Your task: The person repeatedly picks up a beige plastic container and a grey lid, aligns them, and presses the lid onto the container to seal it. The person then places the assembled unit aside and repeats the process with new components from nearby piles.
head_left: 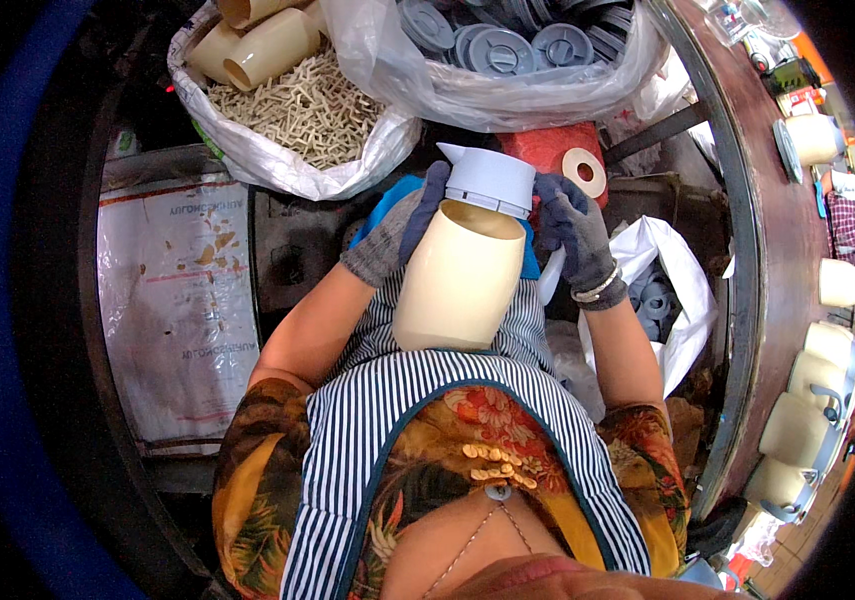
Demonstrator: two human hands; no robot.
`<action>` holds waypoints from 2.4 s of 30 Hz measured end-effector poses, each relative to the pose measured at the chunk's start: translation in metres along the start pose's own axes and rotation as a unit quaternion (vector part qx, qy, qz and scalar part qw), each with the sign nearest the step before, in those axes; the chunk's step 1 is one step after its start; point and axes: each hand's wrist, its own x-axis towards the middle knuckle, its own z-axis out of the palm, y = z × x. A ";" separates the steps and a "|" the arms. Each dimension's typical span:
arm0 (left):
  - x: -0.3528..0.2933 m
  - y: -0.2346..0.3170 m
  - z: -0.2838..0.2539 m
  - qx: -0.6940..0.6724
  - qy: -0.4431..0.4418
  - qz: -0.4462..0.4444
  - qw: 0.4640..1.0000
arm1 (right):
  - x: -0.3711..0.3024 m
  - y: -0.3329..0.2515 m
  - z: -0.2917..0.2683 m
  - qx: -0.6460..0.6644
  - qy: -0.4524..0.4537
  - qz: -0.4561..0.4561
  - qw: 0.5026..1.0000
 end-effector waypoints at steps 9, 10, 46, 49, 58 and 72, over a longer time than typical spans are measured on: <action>-0.005 0.022 0.012 0.086 0.005 -0.016 0.996 | 0.008 0.023 -0.006 -0.018 0.028 -0.029 0.999; -0.010 0.034 0.026 0.062 0.008 -0.025 0.998 | 0.006 0.024 -0.004 -0.033 0.032 -0.028 0.999; -0.028 0.021 0.005 0.160 0.137 -0.096 0.973 | 0.040 0.055 -0.035 -0.264 0.021 -0.291 0.919; -0.044 0.016 -0.001 0.229 0.120 -0.007 0.966 | 0.087 0.079 -0.083 -0.588 0.272 -0.236 0.724; -0.010 0.078 0.054 0.216 0.072 0.157 0.961 | 0.128 0.123 -0.120 -0.661 0.184 -0.343 0.641; 0.206 -0.002 0.059 0.495 0.005 0.395 0.773 | -0.039 0.072 -0.174 -0.456 0.316 -0.211 0.805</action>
